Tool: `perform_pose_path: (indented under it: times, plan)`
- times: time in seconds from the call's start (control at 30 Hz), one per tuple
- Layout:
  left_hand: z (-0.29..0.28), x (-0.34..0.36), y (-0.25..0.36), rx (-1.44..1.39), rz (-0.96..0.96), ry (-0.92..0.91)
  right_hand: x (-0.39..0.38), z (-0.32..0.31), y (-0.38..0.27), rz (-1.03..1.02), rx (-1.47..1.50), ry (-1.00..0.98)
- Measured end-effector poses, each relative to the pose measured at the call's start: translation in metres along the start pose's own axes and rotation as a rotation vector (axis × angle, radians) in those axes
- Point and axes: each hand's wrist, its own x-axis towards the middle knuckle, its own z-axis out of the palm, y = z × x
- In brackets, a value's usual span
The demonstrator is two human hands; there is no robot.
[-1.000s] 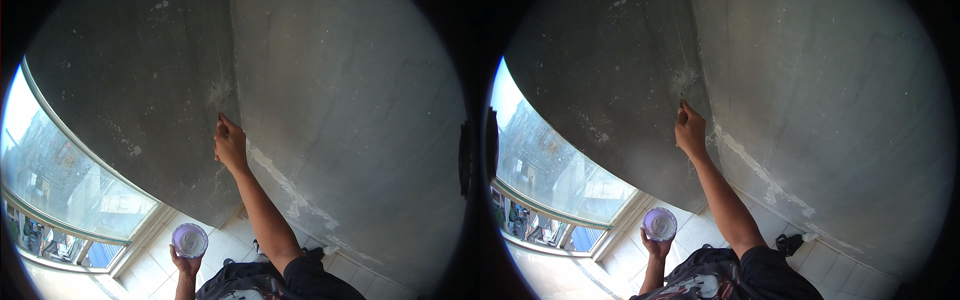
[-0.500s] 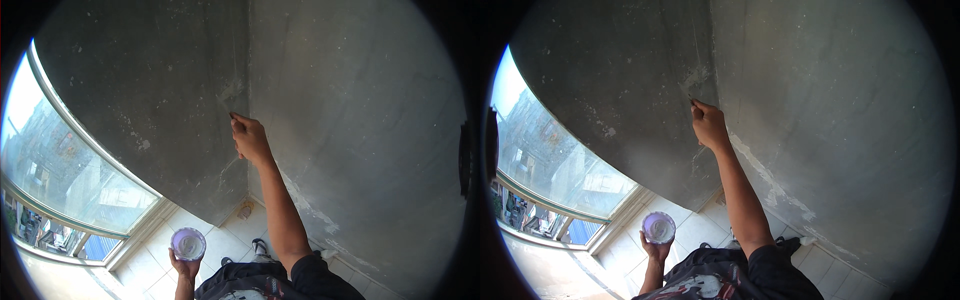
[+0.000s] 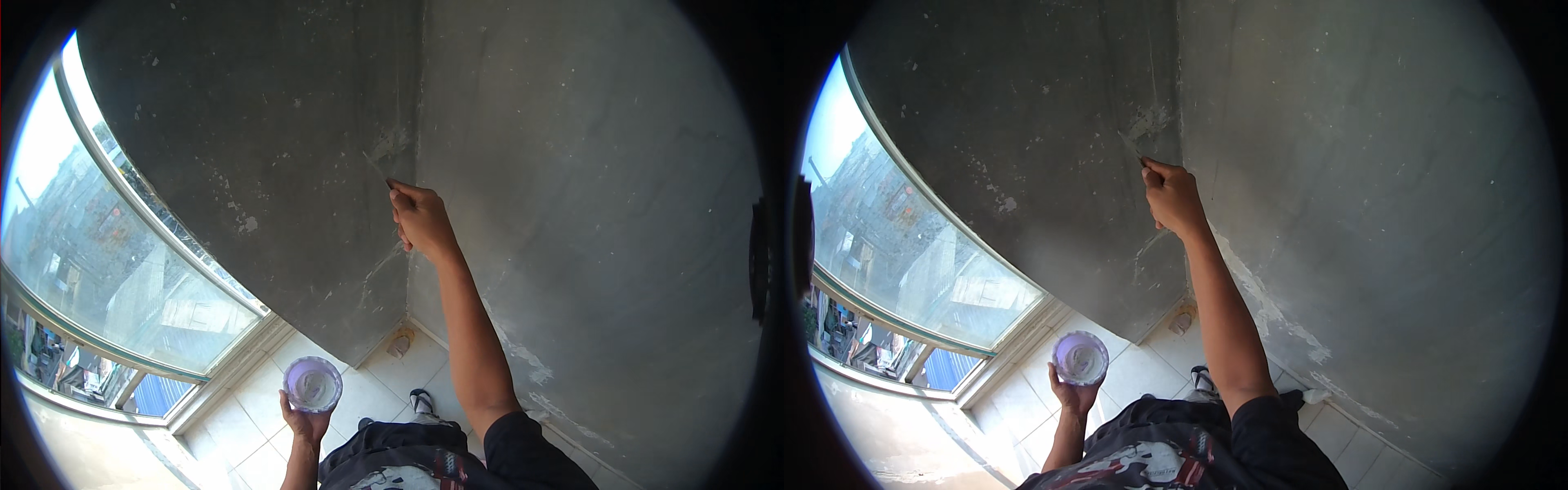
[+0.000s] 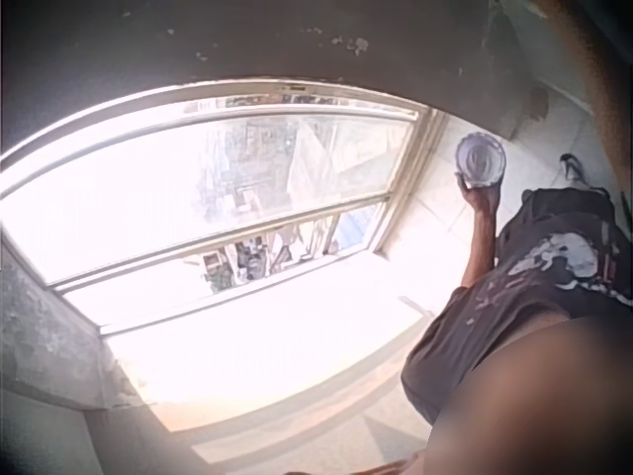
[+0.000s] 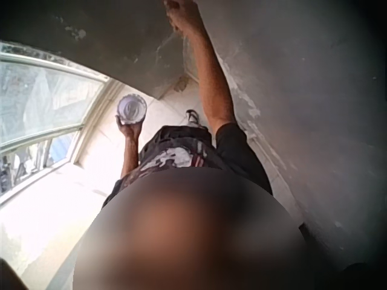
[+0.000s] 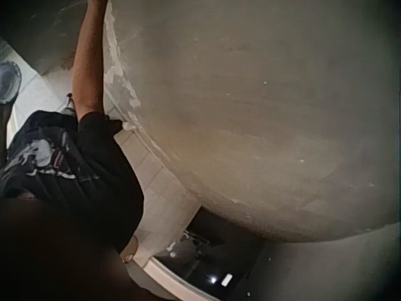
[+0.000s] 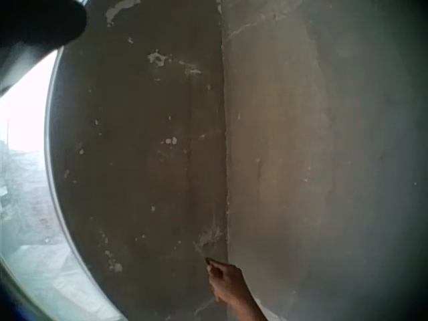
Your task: Apply wall putty to repair cracks on a concrete wall using a scraper.
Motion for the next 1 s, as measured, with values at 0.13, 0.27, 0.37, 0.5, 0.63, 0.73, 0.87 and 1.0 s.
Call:
perform_pose_path:
  times: [0.13, 0.27, 0.37, 0.5, 0.63, 0.73, 0.87, 1.0]
  plan:
    - [0.004, 0.004, -0.002, 0.015, -0.021, -0.052, 0.019, -0.007, -0.012, -0.069, 0.005, 0.172]
    - [0.008, 0.004, -0.003, 0.001, -0.008, -0.059, 0.026, -0.002, -0.010, -0.091, -0.065, 0.212]
    - [0.003, 0.000, 0.001, -0.031, 0.010, -0.049, 0.006, 0.016, -0.004, -0.046, -0.099, 0.122]
    - [0.000, -0.001, 0.003, -0.028, -0.026, -0.086, -0.020, 0.020, 0.003, 0.018, -0.036, -0.041]
    - [0.001, -0.002, 0.007, 0.000, -0.020, -0.093, 0.001, 0.004, 0.000, -0.012, 0.002, 0.118]
    - [0.003, -0.002, 0.008, -0.014, 0.007, -0.114, 0.020, -0.009, 0.001, -0.003, 0.054, 0.182]
    - [0.002, -0.006, 0.012, -0.040, 0.046, -0.080, 0.032, -0.002, 0.010, 0.036, 0.071, 0.149]
    - [-0.011, -0.008, 0.015, -0.054, 0.051, -0.040, -0.008, 0.036, 0.014, 0.037, 0.027, 0.016]
